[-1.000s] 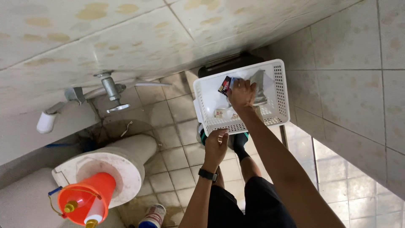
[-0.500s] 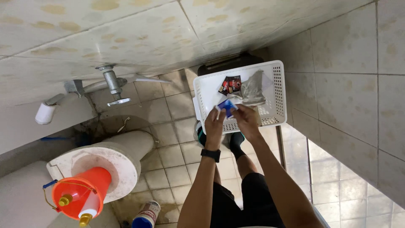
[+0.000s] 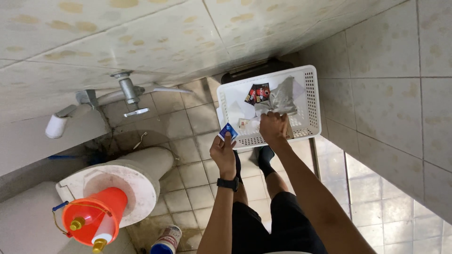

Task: The person is taking small packets or sachets from a white basket and organizing them into a multi-tiered shelf unit mounted above the toilet.

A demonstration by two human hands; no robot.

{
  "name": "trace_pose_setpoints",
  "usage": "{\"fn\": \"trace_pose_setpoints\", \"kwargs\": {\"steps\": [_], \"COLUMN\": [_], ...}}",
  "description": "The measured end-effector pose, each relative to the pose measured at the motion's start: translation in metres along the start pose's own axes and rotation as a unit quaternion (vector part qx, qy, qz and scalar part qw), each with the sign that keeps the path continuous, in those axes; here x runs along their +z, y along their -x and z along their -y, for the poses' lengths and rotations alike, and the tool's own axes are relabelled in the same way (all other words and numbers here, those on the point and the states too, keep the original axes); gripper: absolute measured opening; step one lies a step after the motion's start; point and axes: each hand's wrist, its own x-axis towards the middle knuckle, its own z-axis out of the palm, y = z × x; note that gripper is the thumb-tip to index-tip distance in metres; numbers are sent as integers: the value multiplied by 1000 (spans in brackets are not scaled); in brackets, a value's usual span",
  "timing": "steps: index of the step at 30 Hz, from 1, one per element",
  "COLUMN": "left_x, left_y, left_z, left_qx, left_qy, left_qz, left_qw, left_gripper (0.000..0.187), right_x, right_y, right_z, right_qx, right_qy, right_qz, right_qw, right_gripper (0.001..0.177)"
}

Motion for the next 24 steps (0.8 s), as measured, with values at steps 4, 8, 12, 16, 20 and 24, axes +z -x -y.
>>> {"fn": "trace_pose_setpoints", "kwargs": {"steps": [4,8,12,16,20,24], "left_x": [-11,-14,-11,-31,-32,-35], "left_y": [-10,-5,28,-2,6,4], "left_z": [28,27,-42,27,10,8], "left_qx": [-1,13,1,3,9,3], "left_qy": [8,-9,-5,-18,-20,-24], "left_qz": [6,44,57,59,69,70], "left_qw": [1000,999,998,998,997,997], "left_gripper": [22,33,37,38,40,36], "right_x": [-70,-67,-23,-72,-72,-54], "right_y": [-5,-22,-28,-17,-9,-13], "right_z": [10,16,8,6,6,8], "right_qx": [70,122,192,160,137,74], "right_qy": [-74,-73,-206,-371,-212,-100], "right_qz": [-16,14,-90,-241,-108,-26], "right_qw": [995,990,955,882,962,992], "right_gripper": [29,23,6,17,40,35]}}
